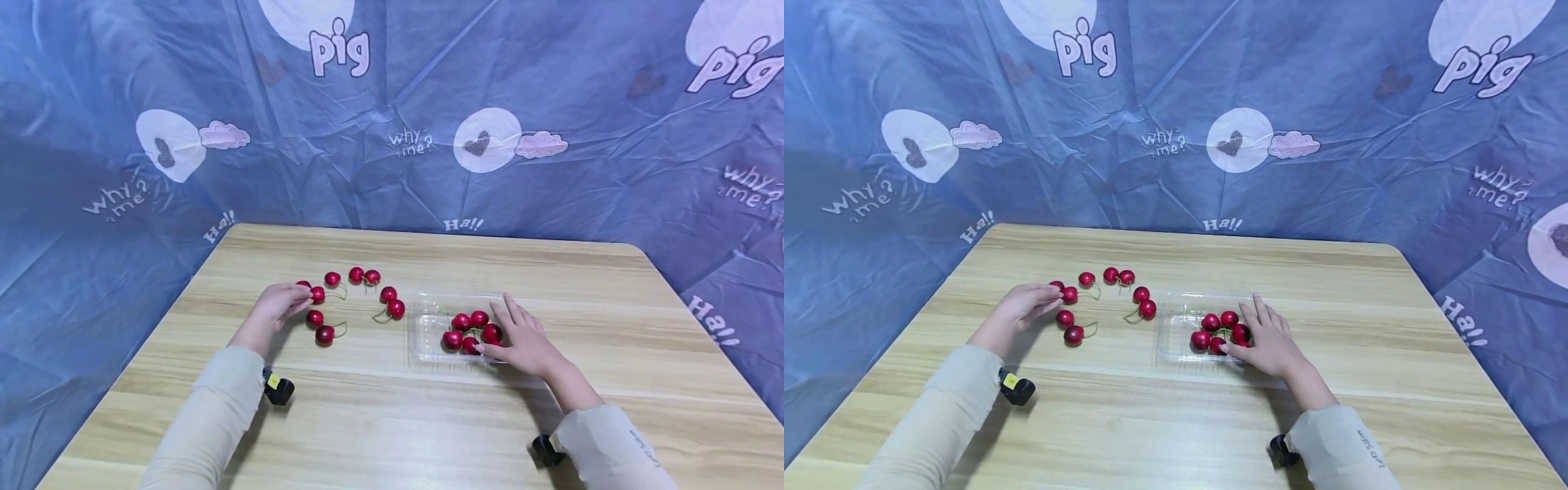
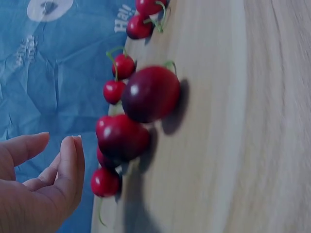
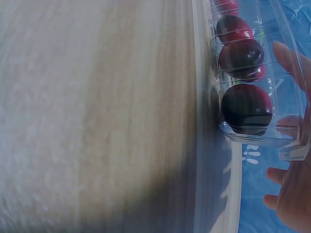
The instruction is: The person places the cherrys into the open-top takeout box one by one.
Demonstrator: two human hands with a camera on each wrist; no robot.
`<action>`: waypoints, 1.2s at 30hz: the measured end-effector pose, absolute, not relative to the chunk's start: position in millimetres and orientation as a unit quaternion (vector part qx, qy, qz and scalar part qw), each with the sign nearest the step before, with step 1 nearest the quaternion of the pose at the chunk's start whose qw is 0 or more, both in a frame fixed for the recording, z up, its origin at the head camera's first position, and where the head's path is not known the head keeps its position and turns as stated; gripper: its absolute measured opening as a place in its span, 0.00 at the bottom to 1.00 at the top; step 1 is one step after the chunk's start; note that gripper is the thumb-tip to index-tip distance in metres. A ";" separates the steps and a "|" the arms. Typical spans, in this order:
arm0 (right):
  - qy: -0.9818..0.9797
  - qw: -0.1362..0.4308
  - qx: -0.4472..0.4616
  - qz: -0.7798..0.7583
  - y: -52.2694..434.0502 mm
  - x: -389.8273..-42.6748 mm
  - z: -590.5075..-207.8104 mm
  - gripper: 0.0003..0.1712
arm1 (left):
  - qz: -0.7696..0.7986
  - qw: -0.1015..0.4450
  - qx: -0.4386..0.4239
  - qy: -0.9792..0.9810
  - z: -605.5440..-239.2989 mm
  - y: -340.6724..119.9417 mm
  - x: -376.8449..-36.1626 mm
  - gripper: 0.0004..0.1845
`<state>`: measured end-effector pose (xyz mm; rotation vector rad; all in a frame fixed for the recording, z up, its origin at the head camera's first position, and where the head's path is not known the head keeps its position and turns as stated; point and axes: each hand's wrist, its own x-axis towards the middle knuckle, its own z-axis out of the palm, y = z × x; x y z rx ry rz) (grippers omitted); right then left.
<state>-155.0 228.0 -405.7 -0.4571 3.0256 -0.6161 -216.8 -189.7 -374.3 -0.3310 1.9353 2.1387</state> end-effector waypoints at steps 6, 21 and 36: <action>0.969 0.010 -0.146 -0.199 228.4 -155.8 -406.4 0.50 | 0.736 0.112 -0.147 0.651 -380.5 -200.3 -217.5 0.22; 0.968 0.004 -0.148 -0.202 227.1 -155.8 -406.6 0.50 | 0.735 0.085 -0.238 0.629 -396.4 -218.5 -225.9 0.23; 0.969 0.011 -0.144 -0.198 228.9 -155.1 -405.4 0.50 | 0.759 0.045 -0.298 0.577 -400.0 -216.4 -244.4 0.21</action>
